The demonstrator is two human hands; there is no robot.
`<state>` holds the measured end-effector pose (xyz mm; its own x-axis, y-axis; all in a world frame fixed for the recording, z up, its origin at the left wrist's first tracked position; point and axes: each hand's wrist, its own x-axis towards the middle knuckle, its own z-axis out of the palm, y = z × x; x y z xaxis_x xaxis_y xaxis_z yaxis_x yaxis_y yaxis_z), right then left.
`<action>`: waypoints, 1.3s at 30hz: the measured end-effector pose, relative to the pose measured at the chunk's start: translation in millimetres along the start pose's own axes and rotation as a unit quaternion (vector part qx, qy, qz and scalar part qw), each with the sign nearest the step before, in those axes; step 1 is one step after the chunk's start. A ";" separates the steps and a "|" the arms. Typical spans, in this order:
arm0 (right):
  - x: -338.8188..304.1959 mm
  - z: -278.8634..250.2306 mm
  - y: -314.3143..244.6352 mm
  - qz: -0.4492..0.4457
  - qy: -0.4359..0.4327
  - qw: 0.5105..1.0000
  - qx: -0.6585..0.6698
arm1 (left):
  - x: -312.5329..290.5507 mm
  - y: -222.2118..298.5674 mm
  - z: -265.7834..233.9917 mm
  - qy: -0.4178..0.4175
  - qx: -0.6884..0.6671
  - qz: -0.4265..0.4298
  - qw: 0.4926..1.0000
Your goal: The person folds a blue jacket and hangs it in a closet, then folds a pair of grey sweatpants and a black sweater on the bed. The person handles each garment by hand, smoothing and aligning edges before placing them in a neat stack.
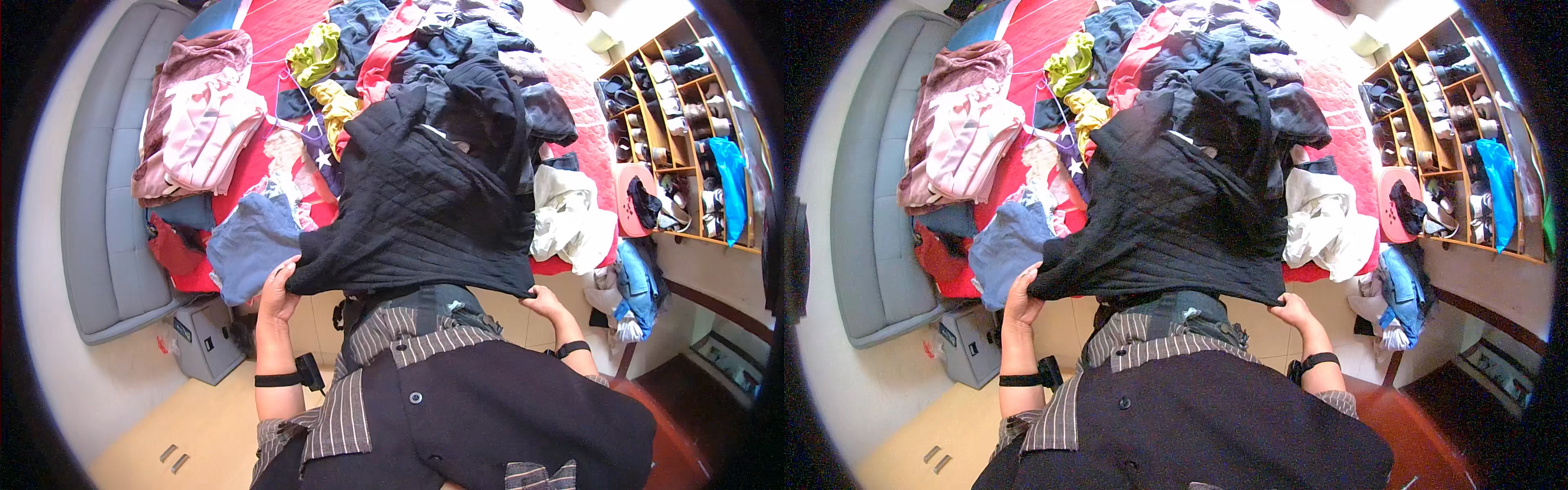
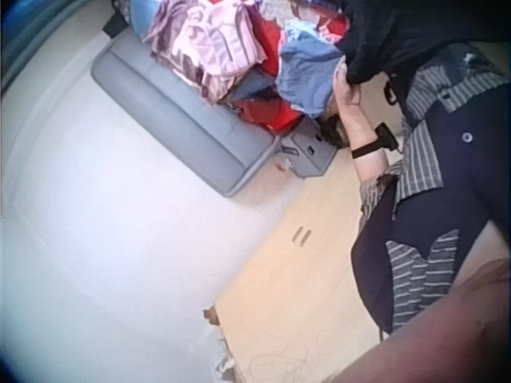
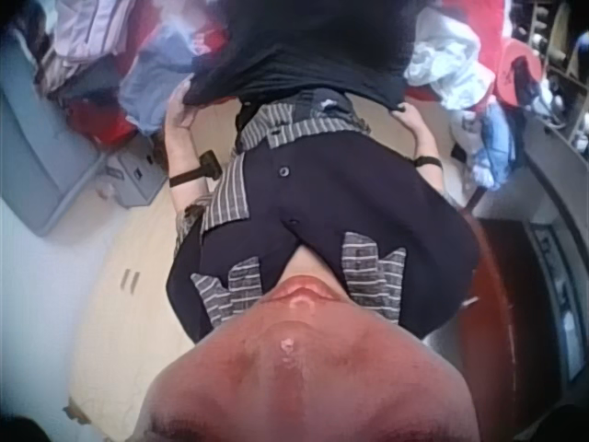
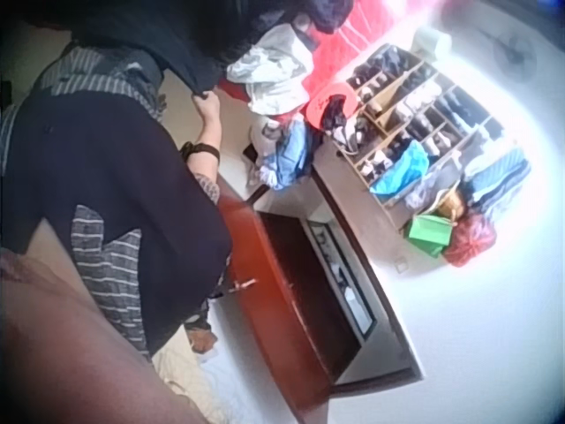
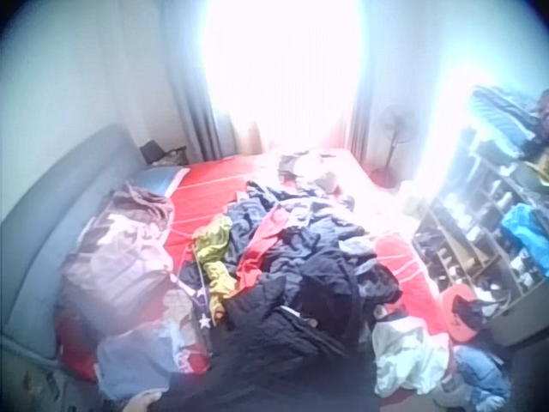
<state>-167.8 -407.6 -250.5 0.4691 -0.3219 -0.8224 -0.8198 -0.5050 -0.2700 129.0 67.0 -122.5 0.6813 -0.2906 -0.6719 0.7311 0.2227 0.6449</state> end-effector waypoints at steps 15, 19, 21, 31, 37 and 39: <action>5.1 6.2 6.7 -0.027 -0.019 0.999 0.018 | -25.5 1.5 -8.4 0.001 -0.012 0.118 0.993; -21.6 -18.2 -31.3 -0.205 0.115 0.968 -0.089 | -4.5 -20.6 -55.5 0.091 0.035 0.090 0.991; -44.8 -33.2 -56.5 -0.315 0.177 0.928 -0.095 | 3.6 -31.5 -76.1 0.164 0.178 0.037 0.969; -105.5 -49.9 -171.8 -0.478 0.105 0.872 0.017 | 11.0 -25.3 74.4 -0.195 0.412 -0.016 0.890; -102.6 -37.3 -248.3 -0.615 -0.014 0.772 0.160 | -18.4 -39.2 183.0 -0.330 0.523 0.293 0.729; -95.8 -40.2 -262.0 -0.634 0.011 0.752 0.182 | -19.2 -33.3 183.2 -0.246 0.475 0.163 0.829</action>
<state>15.3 -276.6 -80.9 0.9512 0.2182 0.2181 0.2563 -0.1655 -0.9523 84.7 -105.4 -64.3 0.5683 -0.7558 -0.3253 -0.0084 -0.4007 0.9162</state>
